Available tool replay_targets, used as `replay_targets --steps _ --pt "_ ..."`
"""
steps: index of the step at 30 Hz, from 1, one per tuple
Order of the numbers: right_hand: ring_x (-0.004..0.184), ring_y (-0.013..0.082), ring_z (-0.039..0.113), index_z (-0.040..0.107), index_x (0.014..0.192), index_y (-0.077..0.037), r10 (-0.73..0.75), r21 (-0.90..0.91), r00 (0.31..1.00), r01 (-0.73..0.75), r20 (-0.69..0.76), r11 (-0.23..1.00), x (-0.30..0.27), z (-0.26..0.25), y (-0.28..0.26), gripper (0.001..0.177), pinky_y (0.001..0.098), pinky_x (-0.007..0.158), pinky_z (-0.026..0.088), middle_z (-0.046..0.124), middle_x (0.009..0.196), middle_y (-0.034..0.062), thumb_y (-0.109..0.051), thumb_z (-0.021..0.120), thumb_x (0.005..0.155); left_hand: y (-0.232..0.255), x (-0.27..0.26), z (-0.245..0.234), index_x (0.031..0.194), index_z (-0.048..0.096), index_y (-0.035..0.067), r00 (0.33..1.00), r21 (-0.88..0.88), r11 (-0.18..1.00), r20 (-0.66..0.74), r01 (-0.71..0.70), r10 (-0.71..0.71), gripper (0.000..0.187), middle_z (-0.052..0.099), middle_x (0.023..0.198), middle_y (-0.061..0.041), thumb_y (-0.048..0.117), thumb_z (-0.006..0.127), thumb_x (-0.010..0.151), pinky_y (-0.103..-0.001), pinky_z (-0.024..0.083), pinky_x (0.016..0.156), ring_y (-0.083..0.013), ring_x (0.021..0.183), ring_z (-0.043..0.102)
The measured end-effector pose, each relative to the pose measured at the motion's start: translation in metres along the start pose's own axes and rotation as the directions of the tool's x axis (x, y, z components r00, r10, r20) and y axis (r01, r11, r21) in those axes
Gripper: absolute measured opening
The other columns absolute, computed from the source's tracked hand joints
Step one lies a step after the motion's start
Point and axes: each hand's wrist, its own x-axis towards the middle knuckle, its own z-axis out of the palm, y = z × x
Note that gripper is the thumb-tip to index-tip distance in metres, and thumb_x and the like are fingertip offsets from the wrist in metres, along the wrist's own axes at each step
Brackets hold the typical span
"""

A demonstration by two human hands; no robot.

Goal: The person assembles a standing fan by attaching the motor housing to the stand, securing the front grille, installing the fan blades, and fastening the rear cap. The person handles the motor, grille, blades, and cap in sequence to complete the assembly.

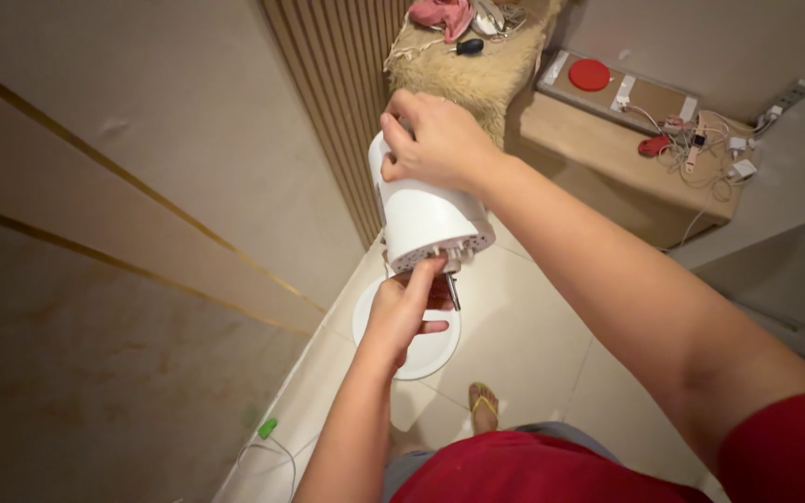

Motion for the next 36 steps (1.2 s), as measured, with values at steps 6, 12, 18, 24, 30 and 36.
replay_targets --steps 6,12,18,24,30,36 --pt "0.089 0.0396 0.064 0.064 0.104 -0.008 0.015 -0.01 1.0 -0.015 -0.009 1.0 -0.003 0.0 -0.008 0.029 0.051 0.079 0.053 0.066 0.093 0.0173 -0.029 0.071 0.086 0.009 -0.006 -0.006 0.099 0.077 -0.003 0.996 0.141 0.99 -0.091 0.014 -0.001 0.059 0.076 0.09 -0.009 0.052 0.069 0.079 -0.034 0.061 0.061 -0.0176 0.081 0.073" --pt "0.09 0.0389 0.063 0.063 0.104 -0.008 -0.06 -0.007 0.997 0.06 -0.041 0.998 -0.004 0.002 -0.01 0.027 0.0511 0.079 0.053 0.067 0.093 0.0158 -0.027 0.07 0.087 -0.001 -0.007 -0.004 0.104 0.075 0.0 0.997 -0.056 0.998 -0.073 -0.024 0.02 0.053 0.075 0.095 -0.009 0.046 0.069 0.079 -0.033 0.061 0.063 -0.0166 0.083 0.074" --pt "0.089 0.0376 0.063 0.063 0.101 -0.007 -0.093 -0.067 0.995 0.09 -0.047 0.994 -0.006 0.004 -0.01 0.025 0.051 0.078 0.052 0.067 0.096 0.0139 -0.026 0.07 0.086 -0.013 -0.004 0.009 0.097 0.078 0.001 0.972 0.071 0.986 -0.173 -0.151 0.162 0.048 0.078 0.088 -0.012 0.044 0.06 0.085 -0.035 0.062 0.064 -0.0181 0.077 0.076" --pt "0.09 0.0364 0.062 0.065 0.102 -0.007 -0.003 -0.022 1.0 0.003 -0.024 1.0 -0.007 0.004 -0.016 0.027 0.0498 0.081 0.053 0.064 0.095 0.0129 -0.027 0.072 0.085 -0.027 -0.007 0.025 0.089 0.079 0.003 0.809 0.426 0.833 -0.308 -0.353 0.501 0.044 0.072 0.075 -0.021 0.035 0.05 0.095 -0.044 0.055 0.072 -0.0313 0.072 0.07" --pt "0.091 0.0335 0.062 0.065 0.096 -0.001 -0.299 -0.237 0.954 0.294 0.014 0.926 -0.007 0.002 -0.015 0.027 0.0472 0.08 0.053 0.063 0.102 0.0124 -0.023 0.073 0.081 -0.054 0.014 0.048 0.089 0.066 -0.008 0.872 -0.08 0.944 -0.415 -0.319 0.26 0.055 0.069 0.069 -0.015 0.032 0.03 0.1 -0.041 0.061 0.056 -0.0284 0.059 0.069" --pt "0.092 0.0351 0.062 0.065 0.098 -0.001 -0.369 -0.234 0.93 0.358 -0.004 0.904 -0.005 0.004 -0.013 0.03 0.0467 0.077 0.054 0.064 0.105 0.0141 -0.023 0.074 0.08 -0.055 -0.003 0.028 0.125 0.061 0.007 0.995 -0.436 0.895 -0.073 -0.093 0.068 0.059 0.07 0.1 -0.009 0.044 0.024 0.099 -0.037 0.063 0.058 -0.017 0.077 0.071"
